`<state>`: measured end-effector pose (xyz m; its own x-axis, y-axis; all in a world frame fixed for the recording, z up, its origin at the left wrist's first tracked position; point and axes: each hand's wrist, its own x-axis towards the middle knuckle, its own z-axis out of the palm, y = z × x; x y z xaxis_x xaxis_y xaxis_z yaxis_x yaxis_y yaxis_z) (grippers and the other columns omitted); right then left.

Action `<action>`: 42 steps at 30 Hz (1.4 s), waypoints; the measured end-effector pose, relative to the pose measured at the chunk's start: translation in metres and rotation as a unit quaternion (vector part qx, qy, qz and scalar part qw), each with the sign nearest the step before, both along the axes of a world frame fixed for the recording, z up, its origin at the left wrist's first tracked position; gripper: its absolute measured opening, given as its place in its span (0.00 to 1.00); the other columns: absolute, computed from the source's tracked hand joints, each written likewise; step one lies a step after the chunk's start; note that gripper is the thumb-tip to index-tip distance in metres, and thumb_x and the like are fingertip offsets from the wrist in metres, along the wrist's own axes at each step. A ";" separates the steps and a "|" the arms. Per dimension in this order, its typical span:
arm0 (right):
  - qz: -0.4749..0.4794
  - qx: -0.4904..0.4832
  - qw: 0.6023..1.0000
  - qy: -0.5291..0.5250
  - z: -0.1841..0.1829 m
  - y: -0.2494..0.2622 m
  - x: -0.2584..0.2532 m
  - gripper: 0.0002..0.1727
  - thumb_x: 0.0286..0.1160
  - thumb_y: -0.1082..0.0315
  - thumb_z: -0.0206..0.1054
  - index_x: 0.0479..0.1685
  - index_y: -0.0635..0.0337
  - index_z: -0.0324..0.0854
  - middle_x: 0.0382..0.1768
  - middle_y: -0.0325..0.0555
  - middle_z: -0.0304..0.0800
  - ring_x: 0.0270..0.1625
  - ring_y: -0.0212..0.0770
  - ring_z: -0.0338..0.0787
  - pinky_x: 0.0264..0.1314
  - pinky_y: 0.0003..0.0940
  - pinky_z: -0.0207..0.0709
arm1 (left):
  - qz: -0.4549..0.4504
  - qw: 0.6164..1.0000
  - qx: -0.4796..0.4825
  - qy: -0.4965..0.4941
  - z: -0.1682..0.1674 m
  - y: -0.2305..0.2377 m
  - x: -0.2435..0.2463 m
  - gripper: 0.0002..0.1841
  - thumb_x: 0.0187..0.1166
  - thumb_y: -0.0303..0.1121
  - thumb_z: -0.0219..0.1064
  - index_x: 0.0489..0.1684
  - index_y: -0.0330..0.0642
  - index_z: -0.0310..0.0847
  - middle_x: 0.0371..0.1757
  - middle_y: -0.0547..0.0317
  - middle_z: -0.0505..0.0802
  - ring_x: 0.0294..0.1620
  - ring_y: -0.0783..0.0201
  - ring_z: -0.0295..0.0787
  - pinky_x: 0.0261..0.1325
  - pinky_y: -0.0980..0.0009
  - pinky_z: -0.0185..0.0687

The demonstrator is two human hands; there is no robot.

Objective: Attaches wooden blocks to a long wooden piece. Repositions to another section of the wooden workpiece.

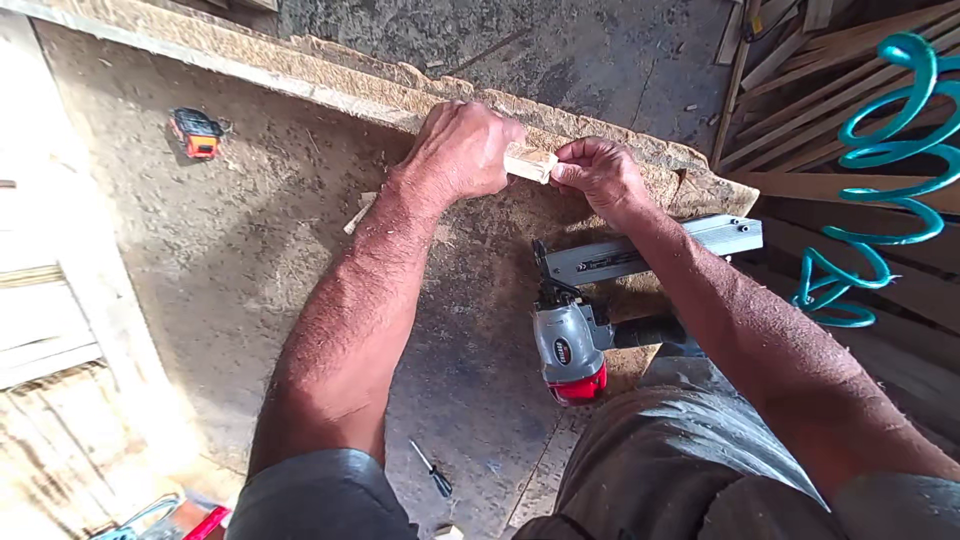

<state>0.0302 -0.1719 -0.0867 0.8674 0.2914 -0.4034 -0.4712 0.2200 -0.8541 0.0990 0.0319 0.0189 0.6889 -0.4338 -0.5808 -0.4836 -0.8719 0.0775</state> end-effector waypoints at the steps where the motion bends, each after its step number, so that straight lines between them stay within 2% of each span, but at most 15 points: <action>1: 0.000 -0.001 1.000 0.006 0.001 0.000 0.000 0.12 0.69 0.73 0.78 0.48 0.67 0.87 0.37 0.47 0.96 0.37 0.38 0.95 0.46 0.35 0.92 | -0.002 1.000 -0.004 -0.003 -0.001 0.001 0.000 0.19 0.63 0.41 0.77 0.55 0.56 0.90 0.47 0.48 0.96 0.52 0.40 0.93 0.53 0.33 0.82; 6: -0.008 0.016 0.999 0.044 0.002 0.000 0.002 0.12 0.68 0.75 0.78 0.49 0.67 0.87 0.36 0.49 0.96 0.37 0.39 0.95 0.43 0.34 0.91 | -0.024 0.999 -0.034 -0.007 -0.002 -0.002 -0.003 0.21 0.65 0.49 0.81 0.50 0.47 0.88 0.48 0.46 0.95 0.52 0.41 0.93 0.55 0.35 0.82; 7: -0.008 0.019 0.999 0.049 0.003 0.000 0.003 0.12 0.68 0.75 0.78 0.49 0.67 0.87 0.36 0.49 0.96 0.37 0.39 0.95 0.43 0.34 0.91 | -0.032 0.998 -0.047 -0.024 -0.002 -0.002 -0.005 0.22 0.65 0.50 0.81 0.49 0.46 0.87 0.48 0.47 0.95 0.53 0.43 0.93 0.59 0.37 0.81; 9: -0.009 0.027 0.998 0.048 0.003 0.000 0.004 0.11 0.69 0.75 0.77 0.49 0.66 0.86 0.36 0.48 0.96 0.37 0.39 0.95 0.43 0.34 0.91 | -0.037 0.990 -0.086 -0.105 -0.008 0.005 -0.013 0.25 0.62 0.55 0.81 0.50 0.48 0.88 0.53 0.52 0.95 0.59 0.47 0.91 0.72 0.41 0.71; 10: -0.010 0.029 0.999 0.045 0.003 0.000 0.004 0.11 0.69 0.76 0.77 0.48 0.66 0.86 0.36 0.48 0.96 0.37 0.39 0.95 0.43 0.34 0.91 | -0.017 0.983 -0.094 -0.159 -0.011 0.009 -0.018 0.29 0.59 0.60 0.81 0.54 0.50 0.88 0.58 0.53 0.94 0.66 0.46 0.87 0.78 0.38 0.64; 12: -0.011 0.028 0.998 0.048 0.004 -0.001 0.006 0.12 0.69 0.75 0.77 0.49 0.66 0.85 0.36 0.48 0.96 0.37 0.39 0.95 0.44 0.35 0.92 | 0.075 0.961 -0.073 -0.255 -0.014 0.010 -0.032 0.44 0.49 0.68 0.81 0.69 0.56 0.84 0.76 0.50 0.83 0.83 0.41 0.71 0.87 0.31 0.48; 13: -0.012 0.029 0.998 0.051 0.006 -0.001 0.007 0.12 0.69 0.75 0.77 0.50 0.66 0.85 0.37 0.48 0.95 0.37 0.39 0.95 0.43 0.35 0.92 | 0.133 0.941 -0.054 -0.308 -0.018 0.008 -0.041 0.50 0.45 0.72 0.81 0.75 0.58 0.79 0.83 0.47 0.77 0.88 0.38 0.64 0.88 0.31 0.47; 14: -0.012 0.030 0.998 0.056 0.007 -0.001 0.007 0.12 0.70 0.74 0.77 0.50 0.66 0.85 0.37 0.48 0.95 0.37 0.40 0.95 0.43 0.35 0.92 | 0.188 0.910 -0.045 -0.366 -0.024 0.005 -0.051 0.55 0.41 0.74 0.80 0.79 0.58 0.76 0.85 0.42 0.73 0.88 0.34 0.62 0.87 0.32 0.51; 16: -0.003 0.030 0.998 0.055 0.007 -0.002 0.008 0.13 0.70 0.74 0.77 0.51 0.66 0.84 0.37 0.49 0.95 0.38 0.40 0.95 0.44 0.35 0.92 | 0.278 0.846 -0.047 -0.452 -0.039 -0.004 -0.070 0.64 0.33 0.73 0.84 0.84 0.51 0.73 0.83 0.33 0.73 0.82 0.30 0.67 0.81 0.38 0.63; 19: 0.005 0.029 0.998 0.055 0.007 -0.002 0.007 0.13 0.70 0.74 0.77 0.51 0.66 0.84 0.38 0.48 0.95 0.39 0.39 0.95 0.46 0.35 0.92 | 0.405 0.796 -0.081 -0.442 -0.054 -0.018 -0.088 0.75 0.29 0.68 0.90 0.91 0.41 0.59 0.81 0.29 0.72 0.77 0.38 0.74 0.77 0.55 0.74; 21: 0.005 0.023 0.998 0.058 0.007 -0.002 0.008 0.13 0.70 0.74 0.77 0.51 0.66 0.84 0.38 0.48 0.96 0.38 0.39 0.95 0.45 0.35 0.92 | 0.468 0.779 -0.193 -0.369 -0.058 -0.023 -0.091 0.74 0.35 0.55 0.96 0.93 0.38 0.51 0.78 0.35 0.76 0.73 0.49 0.81 0.72 0.64 0.82; 23: 0.006 0.018 0.998 0.065 0.007 -0.002 0.008 0.14 0.69 0.74 0.78 0.51 0.66 0.84 0.38 0.49 0.96 0.39 0.40 0.96 0.46 0.35 0.93 | 0.462 0.761 -0.308 -0.336 -0.067 -0.022 -0.094 0.64 0.42 0.42 0.96 0.87 0.31 0.57 0.76 0.34 0.79 0.70 0.51 0.86 0.72 0.63 0.85; 25: 0.009 0.021 0.998 0.063 0.008 -0.003 0.009 0.14 0.69 0.74 0.78 0.51 0.66 0.84 0.37 0.49 0.96 0.39 0.40 0.96 0.46 0.35 0.93 | 0.440 0.752 -0.358 -0.336 -0.073 -0.019 -0.094 0.58 0.43 0.37 0.96 0.80 0.26 0.63 0.72 0.32 0.81 0.67 0.51 0.89 0.70 0.62 0.88; 33: 0.021 0.024 0.997 0.070 0.009 -0.005 0.011 0.13 0.68 0.75 0.78 0.50 0.67 0.84 0.37 0.49 0.95 0.39 0.40 0.96 0.46 0.36 0.93 | 0.377 0.785 -0.326 -0.368 -0.071 -0.012 -0.095 0.49 0.47 0.40 0.94 0.74 0.29 0.75 0.68 0.34 0.84 0.64 0.49 0.89 0.66 0.62 0.89; 42: 0.024 0.027 0.997 0.070 0.009 -0.005 0.012 0.13 0.68 0.76 0.78 0.49 0.67 0.84 0.37 0.49 0.95 0.39 0.40 0.96 0.46 0.36 0.93 | 0.358 0.800 -0.291 -0.384 -0.069 -0.012 -0.092 0.48 0.46 0.42 0.94 0.70 0.27 0.77 0.65 0.33 0.85 0.61 0.49 0.91 0.63 0.63 0.90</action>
<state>0.0420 -0.1771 -0.0777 0.7884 0.3552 -0.5022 -0.5959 0.2384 -0.7669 0.0066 0.0202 -0.0504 0.9382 0.1881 0.2905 0.0225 -0.8708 0.4912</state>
